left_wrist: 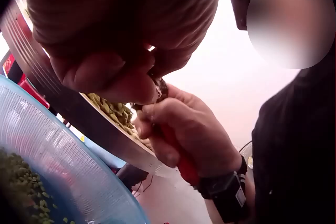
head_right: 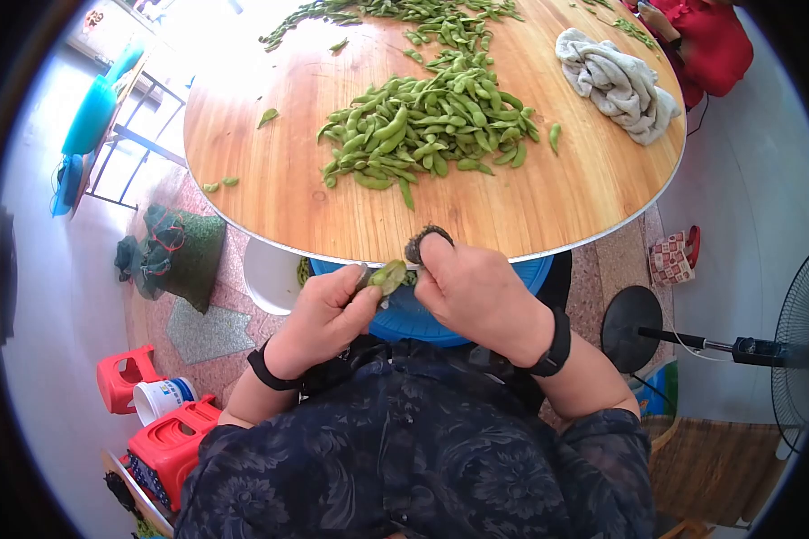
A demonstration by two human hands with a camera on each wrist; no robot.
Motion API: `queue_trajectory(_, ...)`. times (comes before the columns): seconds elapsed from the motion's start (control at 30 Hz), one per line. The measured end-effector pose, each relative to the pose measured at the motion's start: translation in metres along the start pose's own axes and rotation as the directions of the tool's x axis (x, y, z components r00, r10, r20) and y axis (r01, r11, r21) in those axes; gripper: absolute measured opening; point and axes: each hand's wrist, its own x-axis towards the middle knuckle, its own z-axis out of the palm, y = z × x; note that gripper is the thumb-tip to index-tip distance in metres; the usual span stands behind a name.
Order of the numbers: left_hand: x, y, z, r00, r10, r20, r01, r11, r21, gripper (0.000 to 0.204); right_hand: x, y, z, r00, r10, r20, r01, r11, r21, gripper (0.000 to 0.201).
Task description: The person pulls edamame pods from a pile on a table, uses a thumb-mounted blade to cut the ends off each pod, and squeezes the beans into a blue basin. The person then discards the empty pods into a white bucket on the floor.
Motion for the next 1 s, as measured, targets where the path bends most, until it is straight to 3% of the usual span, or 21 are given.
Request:
queue_trajectory(0.03,-0.001,0.001,-0.003,0.999,0.003,-0.036,-0.002,1.000,0.020,0.024,-0.001,-0.002,-0.002,0.999,0.022,0.045,-0.016,0.991,-0.130,0.017)
queue_trajectory(0.17,0.002,-0.006,-0.005,0.999,-0.048,-0.011,0.049,0.995,0.089,0.021,-0.006,-0.005,0.004,0.994,-0.075,-0.073,0.071,0.996,-0.056,0.020)
queue_trajectory(0.27,0.002,0.003,0.000,0.989,0.131,0.074,-0.140,0.982,0.125,0.020,-0.004,-0.006,0.014,0.999,-0.040,-0.009,0.041,0.989,0.141,0.018)
queue_trajectory(0.3,0.003,0.003,-0.001,0.988,0.134,0.075,-0.143,0.982,0.125,0.020,-0.002,-0.006,0.012,0.999,-0.040,-0.012,0.041,0.989,0.139,0.018)
queue_trajectory(0.37,0.003,0.001,-0.001,0.959,0.251,0.131,-0.274,0.941,0.201,0.021,0.001,-0.008,0.009,0.997,-0.083,0.009,0.081,0.988,0.128,0.021)
queue_trajectory(0.43,-0.001,-0.001,0.000,0.960,0.252,0.125,-0.272,0.944,0.188,0.022,0.000,-0.009,0.010,0.997,-0.073,-0.002,0.073,0.994,0.084,0.021)
queue_trajectory(0.5,-0.010,-0.003,-0.008,0.982,0.158,0.099,-0.182,0.935,0.304,0.021,0.001,-0.011,0.005,0.997,-0.076,-0.017,0.076,0.997,0.025,0.020)
queue_trajectory(0.53,-0.018,-0.002,-0.016,0.988,0.152,0.016,-0.150,0.941,0.304,0.020,0.001,-0.013,-0.001,0.994,-0.106,0.009,0.106,0.994,-0.002,0.018)
queue_trajectory(0.6,-0.041,-0.024,-0.039,0.984,-0.003,-0.176,0.051,0.962,0.270,0.022,-0.002,-0.010,-0.008,0.983,-0.141,0.115,0.153,0.983,-0.102,0.013)
queue_trajectory(0.63,-0.050,-0.030,-0.051,0.956,-0.104,-0.274,0.160,0.969,0.189,0.020,0.000,-0.008,-0.011,0.983,-0.147,0.113,0.159,0.981,-0.109,0.013)
queue_trajectory(0.67,-0.062,-0.046,-0.069,0.923,-0.137,-0.359,0.239,0.936,0.257,0.019,0.001,-0.007,-0.013,0.986,-0.128,0.107,0.142,0.980,-0.141,0.014)
queue_trajectory(0.7,-0.072,-0.066,-0.082,0.863,-0.151,-0.482,0.325,0.896,0.301,0.022,0.002,-0.007,-0.016,0.989,-0.106,0.100,0.123,0.977,-0.172,0.014)
queue_trajectory(0.77,-0.088,-0.087,-0.106,0.832,-0.114,-0.543,0.378,0.832,0.405,0.027,0.016,-0.001,-0.023,0.991,-0.026,0.128,0.050,0.982,-0.184,0.014)
queue_trajectory(0.83,-0.099,-0.097,-0.118,0.694,-0.031,-0.719,0.593,0.591,0.547,0.022,0.037,0.000,-0.024,1.000,-0.024,0.008,0.026,0.962,-0.273,0.016)
queue_trajectory(0.97,-0.103,-0.110,-0.121,0.683,0.050,-0.728,0.561,0.602,0.568,0.030,0.068,0.013,0.005,0.999,-0.016,0.032,0.027,0.919,-0.394,0.016)
queue_trajectory(1.0,-0.096,-0.101,-0.113,0.688,0.060,-0.723,0.485,0.703,0.520,0.032,0.071,0.018,0.011,1.000,-0.008,0.024,0.018,0.907,-0.421,0.016)
